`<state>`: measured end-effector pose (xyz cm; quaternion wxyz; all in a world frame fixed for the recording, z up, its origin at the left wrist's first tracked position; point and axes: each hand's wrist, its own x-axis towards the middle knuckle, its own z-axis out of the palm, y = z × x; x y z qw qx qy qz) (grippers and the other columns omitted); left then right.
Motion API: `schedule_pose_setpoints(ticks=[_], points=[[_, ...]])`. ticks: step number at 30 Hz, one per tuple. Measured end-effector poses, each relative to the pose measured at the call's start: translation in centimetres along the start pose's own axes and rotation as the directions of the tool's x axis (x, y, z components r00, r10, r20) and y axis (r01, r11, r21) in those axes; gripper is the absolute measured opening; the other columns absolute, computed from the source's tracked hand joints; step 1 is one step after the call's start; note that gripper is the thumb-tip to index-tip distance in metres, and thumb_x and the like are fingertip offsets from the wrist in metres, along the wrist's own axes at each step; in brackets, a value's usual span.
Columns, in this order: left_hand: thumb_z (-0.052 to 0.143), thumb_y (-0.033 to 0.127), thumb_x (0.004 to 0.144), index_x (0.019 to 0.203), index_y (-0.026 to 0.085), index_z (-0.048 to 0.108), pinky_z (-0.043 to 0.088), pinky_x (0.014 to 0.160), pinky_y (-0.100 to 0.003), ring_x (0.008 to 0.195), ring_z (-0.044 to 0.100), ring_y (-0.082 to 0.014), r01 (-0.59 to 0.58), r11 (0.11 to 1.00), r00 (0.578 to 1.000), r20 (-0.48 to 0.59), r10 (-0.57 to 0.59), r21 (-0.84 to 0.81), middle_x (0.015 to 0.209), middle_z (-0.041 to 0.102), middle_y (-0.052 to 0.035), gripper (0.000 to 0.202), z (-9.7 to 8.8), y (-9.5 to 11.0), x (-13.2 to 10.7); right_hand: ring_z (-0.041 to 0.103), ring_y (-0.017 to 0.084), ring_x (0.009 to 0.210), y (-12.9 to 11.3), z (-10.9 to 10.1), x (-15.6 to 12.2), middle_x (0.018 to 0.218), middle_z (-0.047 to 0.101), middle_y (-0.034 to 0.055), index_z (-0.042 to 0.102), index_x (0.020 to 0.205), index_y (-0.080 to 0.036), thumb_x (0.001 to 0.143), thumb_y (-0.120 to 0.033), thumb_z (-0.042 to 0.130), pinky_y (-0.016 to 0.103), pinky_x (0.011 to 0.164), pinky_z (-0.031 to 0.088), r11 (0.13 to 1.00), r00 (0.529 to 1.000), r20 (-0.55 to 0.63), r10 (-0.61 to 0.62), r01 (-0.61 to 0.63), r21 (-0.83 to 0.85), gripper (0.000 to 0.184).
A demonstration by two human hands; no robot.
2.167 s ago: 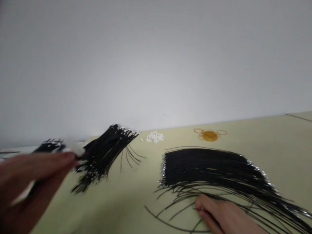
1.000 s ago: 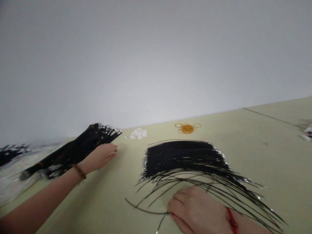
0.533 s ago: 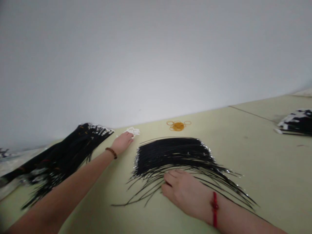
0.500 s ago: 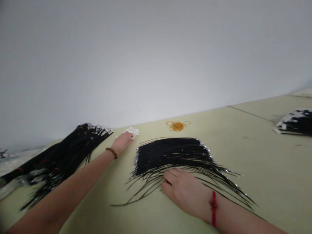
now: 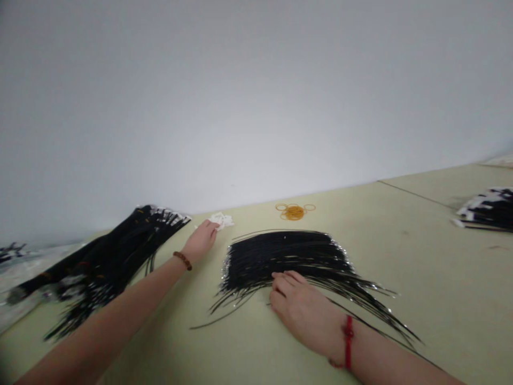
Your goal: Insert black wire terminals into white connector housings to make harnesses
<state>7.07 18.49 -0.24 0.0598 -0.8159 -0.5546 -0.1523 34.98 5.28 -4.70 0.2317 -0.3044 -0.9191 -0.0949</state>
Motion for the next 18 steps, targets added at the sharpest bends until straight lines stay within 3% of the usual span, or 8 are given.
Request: schedule_pose_setpoints(ticks=[4,7,9,12,15,18], points=[[0.047,0.024,0.090,0.091,0.012,0.056,0.047,0.078,-0.038,0.088,0.056,-0.0183,-0.036,0.999,0.998,0.055,0.038,-0.037,0.092,0.058,-0.0050,0.015,-2.5,1.6,-5.0,0.043,0.010,0.089,0.1,-1.7,0.5,0.085,0.048,0.0056,0.059,0.079,-0.012,0.098,-0.021,0.020,0.024,0.084,0.034,1.000,0.997,-0.074,-0.003,0.003,0.001,0.045],[0.037,0.020,0.091,0.076,0.014,0.052,0.046,0.067,-0.030,0.070,0.054,-0.0146,-0.110,0.990,0.973,0.195,0.126,-0.090,0.074,0.054,-0.0014,0.023,-4.9,2.7,-9.9,0.041,0.005,0.069,0.1,-3.7,1.3,0.075,0.047,0.0028,0.059,0.086,-0.015,0.099,-0.023,0.024,0.017,0.064,0.029,1.000,0.995,-0.096,0.003,-0.002,0.005,0.038],[0.044,0.024,0.088,0.073,0.016,0.051,0.045,0.063,-0.027,0.070,0.053,-0.0145,-0.166,0.975,0.936,0.290,0.202,-0.144,0.076,0.056,-0.0015,0.018,-6.2,3.0,-12.7,0.042,0.003,0.067,0.0,-5.1,2.2,0.073,0.047,0.0015,0.059,0.089,-0.016,0.098,-0.024,0.029,0.016,0.061,0.028,1.000,0.993,-0.117,0.005,-0.005,0.005,0.032],[0.054,0.020,0.079,0.080,0.016,0.052,0.045,0.063,-0.025,0.073,0.055,-0.0155,-0.166,0.969,0.904,0.364,0.224,-0.184,0.083,0.058,-0.0030,0.005,-6.7,2.8,-14.9,0.046,0.003,0.074,-0.5,-7.0,4.0,0.081,0.051,0.0009,0.057,0.094,-0.016,0.096,-0.025,0.036,0.016,0.066,0.031,1.000,0.975,-0.222,0.019,-0.020,-0.002,0.023],[0.048,0.013,0.080,0.082,0.017,0.054,0.045,0.067,-0.024,0.076,0.056,-0.0150,-0.171,0.963,0.890,0.388,0.241,-0.207,0.085,0.060,-0.0027,0.007,-6.0,2.6,-15.3,0.048,0.003,0.077,-1.4,-9.5,6.4,0.088,0.053,0.0005,0.052,0.099,-0.014,0.093,-0.021,0.041,0.015,0.067,0.035,0.997,0.910,-0.407,0.083,-0.075,0.035,0.014],[0.043,0.010,0.083,0.079,0.017,0.055,0.045,0.068,-0.025,0.074,0.056,-0.0154,-0.202,0.956,0.883,0.383,0.272,-0.213,0.083,0.061,-0.0028,0.015,-4.8,2.9,-14.6,0.050,0.005,0.081,-2.2,-12.1,8.9,0.088,0.049,0.0030,0.047,0.091,-0.014,0.092,-0.017,0.037,0.017,0.069,0.039,0.967,0.768,-0.600,0.222,-0.096,0.235,0.010]])
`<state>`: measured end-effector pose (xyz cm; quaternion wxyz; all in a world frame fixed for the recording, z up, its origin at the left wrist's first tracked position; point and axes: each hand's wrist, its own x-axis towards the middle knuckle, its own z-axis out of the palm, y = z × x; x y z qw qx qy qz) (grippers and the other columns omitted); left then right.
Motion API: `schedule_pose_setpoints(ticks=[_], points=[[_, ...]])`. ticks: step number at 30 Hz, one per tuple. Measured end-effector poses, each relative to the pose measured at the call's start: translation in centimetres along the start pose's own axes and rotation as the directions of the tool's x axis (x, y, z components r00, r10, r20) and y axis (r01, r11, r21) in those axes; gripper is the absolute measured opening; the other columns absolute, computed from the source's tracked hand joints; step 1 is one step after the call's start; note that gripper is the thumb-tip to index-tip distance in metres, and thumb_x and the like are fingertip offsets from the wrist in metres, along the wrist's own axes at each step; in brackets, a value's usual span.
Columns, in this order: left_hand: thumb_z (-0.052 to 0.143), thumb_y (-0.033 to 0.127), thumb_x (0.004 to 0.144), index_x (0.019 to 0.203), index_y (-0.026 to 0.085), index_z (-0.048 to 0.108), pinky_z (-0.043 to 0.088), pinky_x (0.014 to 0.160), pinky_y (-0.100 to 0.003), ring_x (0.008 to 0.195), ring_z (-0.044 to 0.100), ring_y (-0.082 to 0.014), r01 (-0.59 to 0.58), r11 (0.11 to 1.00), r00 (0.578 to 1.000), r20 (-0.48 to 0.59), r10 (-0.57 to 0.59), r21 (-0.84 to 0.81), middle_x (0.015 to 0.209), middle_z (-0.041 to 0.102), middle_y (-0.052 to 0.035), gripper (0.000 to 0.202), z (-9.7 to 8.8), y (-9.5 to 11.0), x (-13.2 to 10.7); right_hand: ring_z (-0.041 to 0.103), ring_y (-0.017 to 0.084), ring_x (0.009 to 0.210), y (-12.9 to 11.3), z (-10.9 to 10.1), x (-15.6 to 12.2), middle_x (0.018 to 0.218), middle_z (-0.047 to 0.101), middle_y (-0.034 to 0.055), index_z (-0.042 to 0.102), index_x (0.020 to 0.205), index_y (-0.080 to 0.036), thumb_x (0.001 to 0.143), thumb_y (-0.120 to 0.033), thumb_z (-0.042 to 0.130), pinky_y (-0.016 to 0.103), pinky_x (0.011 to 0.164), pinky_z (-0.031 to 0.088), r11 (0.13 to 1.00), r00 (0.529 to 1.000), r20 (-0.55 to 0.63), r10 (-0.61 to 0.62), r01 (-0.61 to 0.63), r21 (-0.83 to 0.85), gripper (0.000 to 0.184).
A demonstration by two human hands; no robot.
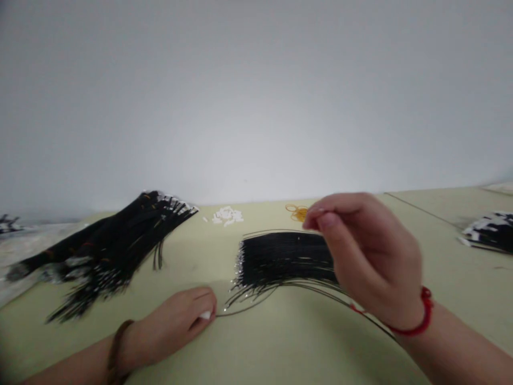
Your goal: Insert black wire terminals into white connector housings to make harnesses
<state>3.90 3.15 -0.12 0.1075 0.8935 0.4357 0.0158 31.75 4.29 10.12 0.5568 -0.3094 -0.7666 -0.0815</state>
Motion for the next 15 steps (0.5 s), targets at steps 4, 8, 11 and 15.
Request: schedule_pose_setpoints(ticks=[4,8,11,15], points=[[0.041,0.010,0.083,0.082,0.016,0.056,0.045,0.070,-0.029,0.074,0.056,-0.0180,-0.019,0.999,0.999,-0.046,0.021,0.040,0.083,0.061,-0.0045,0.017,0.8,0.3,2.0,0.048,0.004,0.078,0.8,0.5,1.7,0.083,0.044,0.0019,0.044,0.083,-0.014,0.082,-0.032,0.056,0.018,0.074,0.041,0.856,0.934,-0.212,0.288,-0.152,0.494,0.021],[0.042,0.012,0.085,0.083,0.017,0.056,0.046,0.069,-0.030,0.075,0.057,-0.0184,-0.038,0.997,0.995,-0.094,0.045,0.071,0.084,0.061,-0.0044,0.015,1.2,0.2,3.1,0.048,0.003,0.072,4.2,1.1,-2.4,0.077,0.045,0.0008,0.042,0.088,-0.014,0.084,-0.043,0.051,0.013,0.066,0.043,0.776,0.889,0.070,0.453,-0.432,0.460,0.031],[0.045,0.016,0.086,0.081,0.017,0.056,0.047,0.067,-0.030,0.073,0.057,-0.0187,-0.035,0.996,0.991,-0.128,0.046,0.083,0.082,0.061,-0.0039,0.012,0.8,-0.3,3.0,0.052,0.006,0.065,6.5,0.4,-7.0,0.074,0.052,0.0058,0.050,0.083,-0.008,0.085,-0.049,0.048,0.014,0.057,0.046,0.711,0.727,0.414,0.548,-0.666,0.226,0.041],[0.044,0.019,0.087,0.083,0.016,0.055,0.048,0.071,-0.033,0.079,0.057,-0.0201,0.009,0.996,0.979,-0.203,0.009,0.085,0.086,0.059,-0.0060,0.013,0.2,-1.3,3.0,0.056,0.009,0.070,9.5,-2.3,-10.8,0.085,0.056,0.0100,0.056,0.098,-0.007,0.084,-0.060,0.041,0.014,0.056,0.047,0.696,0.549,0.546,0.633,-0.712,-0.092,0.057]])
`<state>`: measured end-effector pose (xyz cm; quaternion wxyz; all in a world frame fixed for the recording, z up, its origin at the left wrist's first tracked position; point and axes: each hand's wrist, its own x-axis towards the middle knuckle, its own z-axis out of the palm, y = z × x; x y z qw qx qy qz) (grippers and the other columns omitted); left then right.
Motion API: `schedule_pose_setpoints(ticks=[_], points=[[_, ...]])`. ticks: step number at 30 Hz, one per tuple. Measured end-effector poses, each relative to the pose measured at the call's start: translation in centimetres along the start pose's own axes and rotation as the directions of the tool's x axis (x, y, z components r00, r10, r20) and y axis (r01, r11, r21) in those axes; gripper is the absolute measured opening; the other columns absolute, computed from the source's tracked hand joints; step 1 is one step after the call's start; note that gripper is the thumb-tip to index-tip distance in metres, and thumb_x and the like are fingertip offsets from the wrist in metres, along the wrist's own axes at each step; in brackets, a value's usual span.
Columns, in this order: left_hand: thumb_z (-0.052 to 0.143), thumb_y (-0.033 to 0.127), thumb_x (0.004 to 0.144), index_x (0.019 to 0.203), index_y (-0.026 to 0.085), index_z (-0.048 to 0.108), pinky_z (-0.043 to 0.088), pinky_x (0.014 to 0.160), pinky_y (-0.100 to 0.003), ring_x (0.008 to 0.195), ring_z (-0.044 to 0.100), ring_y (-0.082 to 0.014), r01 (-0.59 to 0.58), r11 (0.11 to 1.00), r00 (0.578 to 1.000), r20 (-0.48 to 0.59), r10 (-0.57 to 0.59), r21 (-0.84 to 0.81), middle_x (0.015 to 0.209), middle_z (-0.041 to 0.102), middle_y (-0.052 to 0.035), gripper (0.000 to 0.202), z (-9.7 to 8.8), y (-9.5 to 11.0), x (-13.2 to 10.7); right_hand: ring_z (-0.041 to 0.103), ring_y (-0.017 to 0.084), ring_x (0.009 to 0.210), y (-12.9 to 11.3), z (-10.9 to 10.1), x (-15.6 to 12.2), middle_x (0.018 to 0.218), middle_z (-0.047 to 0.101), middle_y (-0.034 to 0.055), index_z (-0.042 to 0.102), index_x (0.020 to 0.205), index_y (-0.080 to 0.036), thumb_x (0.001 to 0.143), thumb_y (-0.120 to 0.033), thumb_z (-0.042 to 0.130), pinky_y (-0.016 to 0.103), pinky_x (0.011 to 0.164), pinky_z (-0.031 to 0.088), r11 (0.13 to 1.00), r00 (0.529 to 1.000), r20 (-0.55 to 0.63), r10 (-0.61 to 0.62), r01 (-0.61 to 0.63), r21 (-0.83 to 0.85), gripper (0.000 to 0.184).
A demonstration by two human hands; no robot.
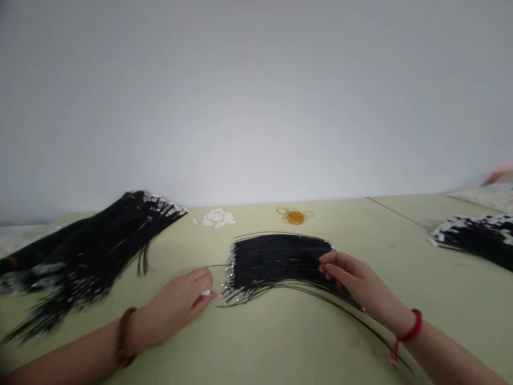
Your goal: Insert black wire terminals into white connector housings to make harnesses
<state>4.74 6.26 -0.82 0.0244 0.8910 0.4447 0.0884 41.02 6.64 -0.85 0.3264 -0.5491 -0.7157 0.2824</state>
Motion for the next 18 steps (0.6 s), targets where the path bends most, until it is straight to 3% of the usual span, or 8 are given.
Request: schedule_pose_setpoints(ticks=[5,8,11,14,18], points=[[0.042,0.012,0.088,0.102,0.011,0.052,0.042,0.090,-0.040,0.104,0.051,-0.0212,0.008,1.000,0.994,-0.107,-0.007,0.007,0.109,0.055,-0.0098,0.017,0.9,-1.6,2.1,0.052,0.015,0.087,2.7,-2.5,0.3,0.096,0.053,0.0105,0.061,0.094,-0.010,0.084,-0.057,0.039,0.029,0.080,0.046,0.931,0.996,-0.061,-0.070,0.043,-0.362,0.053],[0.043,0.010,0.088,0.102,0.011,0.053,0.044,0.087,-0.041,0.099,0.053,-0.0205,0.009,1.000,0.991,-0.134,-0.005,0.027,0.103,0.056,-0.0075,0.017,1.6,-2.2,3.3,0.045,0.019,0.100,1.9,-2.1,0.0,0.104,0.050,0.0104,0.062,0.096,-0.012,0.086,-0.048,0.039,0.041,0.093,0.036,0.836,0.982,-0.034,-0.186,0.140,-0.530,0.044],[0.046,0.009,0.087,0.091,0.011,0.056,0.045,0.082,-0.039,0.090,0.055,-0.0188,0.015,0.998,0.992,-0.123,-0.008,0.054,0.092,0.058,-0.0047,0.011,1.6,-2.4,3.6,0.038,0.018,0.112,0.5,-0.4,-1.3,0.117,0.044,0.0053,0.059,0.108,-0.021,0.087,-0.042,0.043,0.040,0.098,0.032,0.746,0.952,0.092,-0.291,0.286,-0.601,0.034],[0.045,0.006,0.085,0.081,0.012,0.055,0.046,0.078,-0.037,0.082,0.054,-0.0177,0.003,0.998,0.997,-0.083,0.003,0.069,0.084,0.056,-0.0035,0.012,0.9,-1.6,3.2,0.032,0.018,0.119,0.1,1.1,-2.7,0.121,0.041,0.0029,0.055,0.115,-0.025,0.088,-0.037,0.044,0.040,0.101,0.030,0.679,0.919,0.169,-0.357,0.380,-0.628,0.031],[0.042,0.003,0.082,0.082,0.014,0.055,0.045,0.077,-0.036,0.084,0.052,-0.0209,-0.060,0.996,0.998,-0.015,0.061,0.059,0.085,0.057,-0.0064,0.017,-0.2,1.2,1.9,0.033,0.022,0.116,0.8,1.3,-2.7,0.118,0.042,0.0084,0.055,0.114,-0.017,0.091,-0.030,0.036,0.046,0.096,0.030,0.653,0.915,0.119,-0.385,0.361,-0.666,0.033]])
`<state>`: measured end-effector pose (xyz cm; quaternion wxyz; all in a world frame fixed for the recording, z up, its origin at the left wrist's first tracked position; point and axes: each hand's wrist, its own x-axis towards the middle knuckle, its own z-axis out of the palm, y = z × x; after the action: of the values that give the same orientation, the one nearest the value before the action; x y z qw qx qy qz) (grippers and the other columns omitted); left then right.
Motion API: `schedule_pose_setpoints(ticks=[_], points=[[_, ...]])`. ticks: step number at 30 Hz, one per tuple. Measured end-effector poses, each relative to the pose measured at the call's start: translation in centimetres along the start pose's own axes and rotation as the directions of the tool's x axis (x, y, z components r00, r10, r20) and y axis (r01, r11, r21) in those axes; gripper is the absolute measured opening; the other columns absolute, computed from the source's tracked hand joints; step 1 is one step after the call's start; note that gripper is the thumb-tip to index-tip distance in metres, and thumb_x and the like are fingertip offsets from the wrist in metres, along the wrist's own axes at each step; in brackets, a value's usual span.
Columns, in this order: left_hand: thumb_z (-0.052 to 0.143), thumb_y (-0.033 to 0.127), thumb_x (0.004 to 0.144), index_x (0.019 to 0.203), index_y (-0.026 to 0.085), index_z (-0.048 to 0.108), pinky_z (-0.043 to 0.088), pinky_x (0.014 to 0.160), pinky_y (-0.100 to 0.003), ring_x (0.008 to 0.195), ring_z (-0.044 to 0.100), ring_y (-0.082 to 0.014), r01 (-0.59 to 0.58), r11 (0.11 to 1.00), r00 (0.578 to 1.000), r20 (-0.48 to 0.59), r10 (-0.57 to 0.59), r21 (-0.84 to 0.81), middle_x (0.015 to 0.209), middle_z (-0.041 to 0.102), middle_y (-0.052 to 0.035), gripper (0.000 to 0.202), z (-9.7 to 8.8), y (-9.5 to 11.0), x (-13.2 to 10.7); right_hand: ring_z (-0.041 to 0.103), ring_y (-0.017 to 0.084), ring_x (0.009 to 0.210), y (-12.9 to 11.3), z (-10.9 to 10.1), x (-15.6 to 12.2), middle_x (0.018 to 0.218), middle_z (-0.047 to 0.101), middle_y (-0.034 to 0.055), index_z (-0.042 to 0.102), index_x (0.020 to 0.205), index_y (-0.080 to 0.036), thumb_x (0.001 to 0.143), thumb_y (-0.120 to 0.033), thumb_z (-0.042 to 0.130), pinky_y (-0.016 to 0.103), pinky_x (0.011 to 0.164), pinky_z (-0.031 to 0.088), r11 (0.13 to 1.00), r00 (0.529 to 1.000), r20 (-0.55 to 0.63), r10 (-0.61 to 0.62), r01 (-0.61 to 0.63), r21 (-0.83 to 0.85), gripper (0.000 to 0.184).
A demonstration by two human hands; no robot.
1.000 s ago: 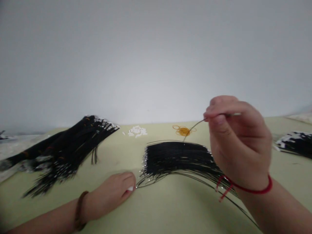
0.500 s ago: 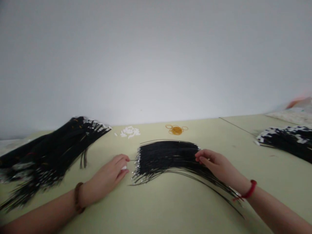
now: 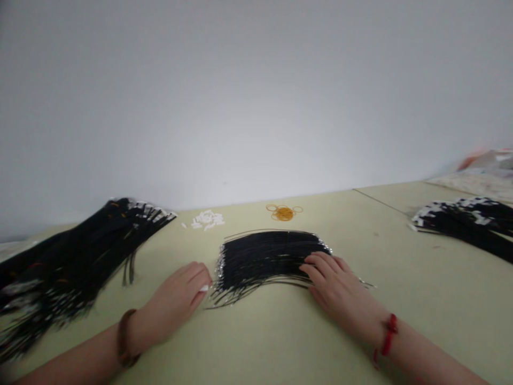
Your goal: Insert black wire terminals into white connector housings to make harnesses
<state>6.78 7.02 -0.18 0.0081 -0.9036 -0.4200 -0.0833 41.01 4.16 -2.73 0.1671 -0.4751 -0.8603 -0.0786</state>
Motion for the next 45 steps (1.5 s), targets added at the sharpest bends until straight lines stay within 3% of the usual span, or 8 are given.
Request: schedule_pose_setpoints(ticks=[6,15,22,25,30,36,41,45], points=[[0.039,0.006,0.080,0.081,0.016,0.053,0.045,0.069,-0.035,0.076,0.053,-0.0211,-0.007,0.998,0.999,0.050,0.010,-0.056,0.082,0.057,-0.0065,0.017,0.1,3.3,-1.5,0.042,0.009,0.104,2.0,-0.4,4.0,0.111,0.045,0.0050,0.055,0.109,-0.016,0.095,-0.037,0.037,0.024,0.091,0.040,0.995,0.994,0.081,-0.072,0.066,0.069,0.031],[0.036,0.006,0.080,0.076,0.018,0.048,0.045,0.067,-0.032,0.075,0.054,-0.0197,0.023,0.992,0.999,0.039,-0.018,-0.123,0.081,0.057,-0.0060,0.017,1.6,3.0,-2.1,0.044,0.009,0.102,1.3,1.8,9.6,0.100,0.048,0.0055,0.054,0.096,-0.006,0.092,-0.032,0.048,0.029,0.097,0.037,0.971,0.959,0.158,-0.235,0.225,0.078,0.028],[0.035,0.008,0.082,0.074,0.019,0.046,0.043,0.068,-0.033,0.077,0.052,-0.0201,0.053,0.983,0.999,0.010,-0.052,-0.174,0.080,0.055,-0.0056,0.017,1.9,2.3,-2.0,0.045,0.005,0.084,2.5,-2.3,10.5,0.089,0.048,0.0046,0.051,0.095,-0.005,0.097,-0.038,0.035,0.020,0.082,0.041,0.996,0.991,-0.124,0.051,-0.041,0.078,0.036],[0.035,0.009,0.082,0.073,0.019,0.044,0.042,0.066,-0.033,0.074,0.052,-0.0199,0.088,0.976,0.996,0.001,-0.090,-0.199,0.079,0.054,-0.0056,0.017,2.0,1.9,-1.6,0.042,0.002,0.071,2.7,-5.1,9.9,0.081,0.046,0.0031,0.049,0.099,-0.005,0.099,-0.039,0.028,0.014,0.069,0.038,0.984,0.967,-0.196,0.165,-0.147,0.104,0.039],[0.040,0.017,0.085,0.074,0.018,0.045,0.043,0.067,-0.032,0.075,0.052,-0.0192,0.058,0.962,0.998,0.003,-0.059,-0.266,0.080,0.055,-0.0051,0.013,2.0,1.9,-1.0,0.040,-0.001,0.058,1.5,-4.6,7.3,0.070,0.046,0.0005,0.053,0.089,-0.005,0.098,-0.039,0.032,0.008,0.054,0.032,0.984,0.993,0.065,0.095,-0.104,0.145,0.041],[0.050,0.015,0.080,0.084,0.019,0.051,0.045,0.075,-0.030,0.085,0.053,-0.0188,-0.070,0.938,0.996,0.022,0.082,-0.339,0.089,0.059,-0.0043,0.006,1.2,1.9,-1.5,0.048,0.006,0.091,0.5,0.4,3.6,0.096,0.050,0.0070,0.057,0.095,-0.008,0.096,-0.036,0.035,0.021,0.083,0.044,0.991,0.987,0.154,0.041,-0.060,0.121,0.036],[0.056,0.013,0.076,0.088,0.020,0.049,0.045,0.084,-0.029,0.093,0.053,-0.0168,-0.146,0.920,0.986,0.026,0.167,-0.364,0.098,0.058,-0.0032,0.016,0.7,0.5,-1.9,0.036,0.014,0.118,1.6,-0.8,-0.2,0.126,0.035,0.0071,0.051,0.119,-0.019,0.091,-0.048,0.039,0.033,0.101,0.038,0.992,0.985,0.131,0.113,-0.119,0.033,0.042],[0.056,0.020,0.079,0.088,0.018,0.046,0.040,0.097,-0.039,0.115,0.044,-0.0233,-0.107,0.934,0.994,-0.017,0.108,-0.342,0.121,0.048,-0.0120,0.014,1.3,-0.4,-1.2,0.019,0.023,0.130,3.0,-1.4,-3.8,0.138,0.018,0.0067,0.032,0.138,-0.021,0.082,-0.064,0.046,0.042,0.103,0.034,0.988,0.972,0.182,0.151,-0.145,-0.049,0.072]])
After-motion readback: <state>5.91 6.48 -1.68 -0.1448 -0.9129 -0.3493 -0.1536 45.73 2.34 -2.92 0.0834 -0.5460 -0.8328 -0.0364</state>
